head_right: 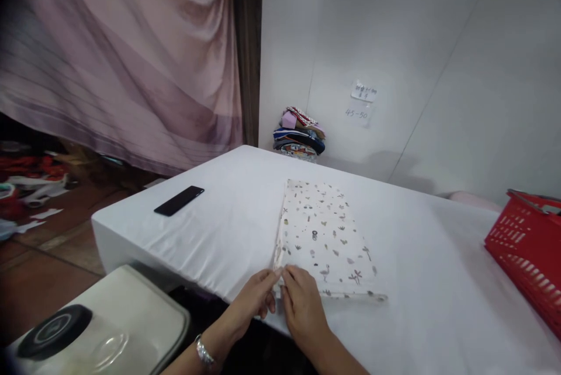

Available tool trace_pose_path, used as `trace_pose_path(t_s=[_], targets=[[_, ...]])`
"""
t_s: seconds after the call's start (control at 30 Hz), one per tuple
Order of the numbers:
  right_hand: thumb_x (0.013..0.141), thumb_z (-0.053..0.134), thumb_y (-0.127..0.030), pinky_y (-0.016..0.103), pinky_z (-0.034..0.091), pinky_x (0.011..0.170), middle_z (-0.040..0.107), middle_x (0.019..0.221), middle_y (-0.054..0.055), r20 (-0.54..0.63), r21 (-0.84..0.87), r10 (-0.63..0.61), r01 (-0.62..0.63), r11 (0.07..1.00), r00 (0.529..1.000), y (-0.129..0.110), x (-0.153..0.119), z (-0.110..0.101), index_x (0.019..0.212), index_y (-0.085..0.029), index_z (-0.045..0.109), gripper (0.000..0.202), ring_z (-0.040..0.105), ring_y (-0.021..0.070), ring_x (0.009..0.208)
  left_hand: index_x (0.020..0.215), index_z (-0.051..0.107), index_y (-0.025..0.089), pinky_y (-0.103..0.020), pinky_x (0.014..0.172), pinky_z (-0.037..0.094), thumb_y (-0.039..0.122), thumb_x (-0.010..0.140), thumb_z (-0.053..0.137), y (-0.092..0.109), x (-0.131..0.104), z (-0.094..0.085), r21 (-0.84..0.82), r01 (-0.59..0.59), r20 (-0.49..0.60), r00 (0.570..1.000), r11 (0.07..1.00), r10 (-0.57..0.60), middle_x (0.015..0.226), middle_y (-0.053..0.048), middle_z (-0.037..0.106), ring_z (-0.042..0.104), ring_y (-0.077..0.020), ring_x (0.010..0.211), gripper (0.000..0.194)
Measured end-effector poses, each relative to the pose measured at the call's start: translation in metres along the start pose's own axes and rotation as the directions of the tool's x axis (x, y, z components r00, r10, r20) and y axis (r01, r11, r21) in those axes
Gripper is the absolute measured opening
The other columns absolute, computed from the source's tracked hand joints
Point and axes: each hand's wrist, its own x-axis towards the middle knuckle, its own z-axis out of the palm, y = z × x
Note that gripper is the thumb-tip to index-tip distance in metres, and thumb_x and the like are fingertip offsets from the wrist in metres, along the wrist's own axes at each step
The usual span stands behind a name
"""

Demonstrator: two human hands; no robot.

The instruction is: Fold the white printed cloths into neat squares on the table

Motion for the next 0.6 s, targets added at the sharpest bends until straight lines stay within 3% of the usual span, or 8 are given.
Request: trace_pose_path(t_s=[0.17, 0.27, 0.33, 0.43, 0.5, 0.6], targets=[[0.083, 0.054, -0.03, 0.044, 0.043, 0.097, 0.053, 0.129, 0.008, 0.069, -0.024, -0.028, 0.03, 0.999, 0.997, 0.019, -0.007, -0.026, 0.13, -0.027, 0.048, 0.047, 0.049, 0.0259, 0.117, 0.077, 0.05, 0.016, -0.018, 0.034, 0.024, 0.051, 0.074, 0.054, -0.004, 0.011, 0.004, 0.013, -0.019, -0.034, 0.999, 1.0, 0.019, 0.052, 0.005, 0.047, 0.046, -0.0078, 0.039, 0.035], [0.078, 0.057, -0.038, 0.05, 0.036, 0.102, 0.054, 0.128, 0.007, -0.033, -0.079, 0.185, -0.187, 0.979, 0.982, 0.056, -0.018, -0.064, 0.12, -0.027, 0.058, 0.044, 0.046, 0.0288, 0.12, 0.075, 0.049, 0.016, -0.017, 0.032, 0.023, 0.045, 0.073, 0.055, -0.007, 0.015, 0.004, -0.002, -0.002, -0.036, 0.999, 1.0, 0.002, 0.049, 0.006, 0.044, 0.045, -0.0073, 0.037, 0.029], [0.074, 0.057, -0.044, 0.049, 0.032, 0.105, 0.054, 0.127, 0.008, -0.151, -0.055, 0.422, -0.434, 0.899, 0.894, 0.085, -0.029, -0.092, 0.111, -0.023, 0.064, 0.043, 0.045, 0.0297, 0.121, 0.076, 0.05, 0.016, -0.017, 0.032, 0.024, 0.044, 0.072, 0.056, -0.008, 0.016, 0.002, -0.025, 0.0, -0.023, 1.0, 1.0, -0.001, 0.048, 0.006, 0.044, 0.045, -0.0076, 0.037, 0.029], [0.065, 0.058, -0.052, 0.044, 0.041, 0.096, 0.06, 0.119, 0.012, -0.17, 0.059, 0.749, -0.752, 0.656, 0.64, 0.115, -0.044, -0.124, 0.102, -0.02, 0.066, 0.049, 0.051, 0.0318, 0.114, 0.078, 0.051, 0.016, -0.017, 0.032, 0.024, 0.046, 0.07, 0.057, -0.011, 0.018, -0.001, -0.074, 0.019, 0.015, 1.0, 0.997, -0.018, 0.049, 0.005, 0.046, 0.046, -0.0085, 0.038, 0.031], [0.062, 0.06, -0.053, 0.04, 0.048, 0.086, 0.066, 0.106, 0.011, -0.104, 0.153, 0.851, -0.837, 0.526, 0.515, 0.12, -0.049, -0.135, 0.101, -0.021, 0.065, 0.051, 0.058, 0.0308, 0.102, 0.078, 0.051, 0.016, -0.018, 0.031, 0.023, 0.047, 0.067, 0.057, -0.012, 0.021, -0.002, -0.096, 0.055, 0.045, 0.998, 0.994, -0.051, 0.048, 0.005, 0.045, 0.046, -0.009, 0.037, 0.033], [0.062, 0.062, -0.054, 0.035, 0.051, 0.068, 0.069, 0.086, 0.007, 0.01, 0.287, 0.904, -0.868, 0.406, 0.427, 0.114, -0.045, -0.138, 0.1, -0.022, 0.063, 0.05, 0.064, 0.0252, 0.077, 0.078, 0.051, 0.016, -0.018, 0.03, 0.021, 0.045, 0.064, 0.057, -0.014, 0.024, -0.006, -0.106, 0.11, 0.106, 0.989, 0.988, -0.099, 0.045, 0.004, 0.045, 0.044, -0.0095, 0.035, 0.033]])
